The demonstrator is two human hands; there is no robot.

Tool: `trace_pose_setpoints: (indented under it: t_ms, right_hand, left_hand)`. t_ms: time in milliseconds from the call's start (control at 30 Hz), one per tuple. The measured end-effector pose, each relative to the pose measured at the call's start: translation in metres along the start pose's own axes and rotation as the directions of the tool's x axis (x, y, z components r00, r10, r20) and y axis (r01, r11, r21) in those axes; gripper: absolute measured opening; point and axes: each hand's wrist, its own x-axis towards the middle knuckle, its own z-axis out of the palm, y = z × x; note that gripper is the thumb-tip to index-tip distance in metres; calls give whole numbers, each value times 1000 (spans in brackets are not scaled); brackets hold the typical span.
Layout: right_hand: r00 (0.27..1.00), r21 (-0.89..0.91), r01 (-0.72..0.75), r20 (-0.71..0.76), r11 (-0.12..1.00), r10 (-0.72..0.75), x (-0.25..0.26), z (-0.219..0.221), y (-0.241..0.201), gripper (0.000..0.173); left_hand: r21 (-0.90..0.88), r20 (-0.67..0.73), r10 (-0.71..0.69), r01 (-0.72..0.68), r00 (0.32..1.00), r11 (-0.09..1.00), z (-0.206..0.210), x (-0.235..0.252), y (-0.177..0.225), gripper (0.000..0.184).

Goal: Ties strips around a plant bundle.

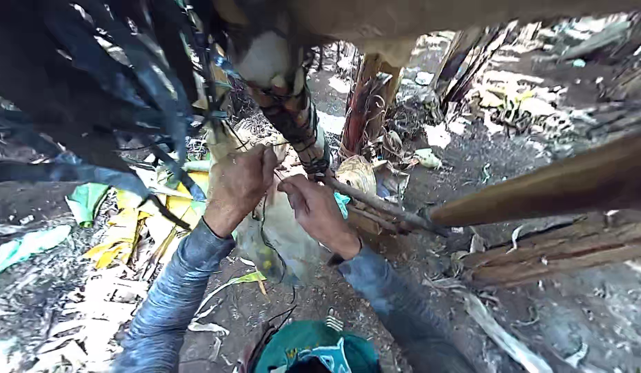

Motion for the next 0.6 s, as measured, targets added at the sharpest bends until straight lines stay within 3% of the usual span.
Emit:
trace_pose_setpoints:
  t_ms: [67,200,333,400,500,600]
  right_hand:
    - [990,201,-140,49,970,133,15,8,26,27]
    - [981,353,-188,26,917,191,65,24,41,33]
    - [970,494,-185,-46,849,239,74,30,24,29]
    - [971,342,-167,-107,925,215,59,23,21,26]
    - [968,57,-49,-244,997,62,9,-1,9,34]
    - [924,18,50,-380,999,-40,-1,-15,-12,30]
  left_hand:
    - [10,74,-74,74,994,997,-4,-6,-1,47]
    - [-272,168,-84,128,982,954,0,-18,-11,46]
    - [-639,131,-226,256,965,725,16,-41,-14,25]
    - [-755,76,-240,213,968,620,27,-45,-11,19]
    - [-831,34,-182,129,983,541,26,-47,-6,20]
    - [-882,39,-37,51,999,469,27,-43,-8,15]
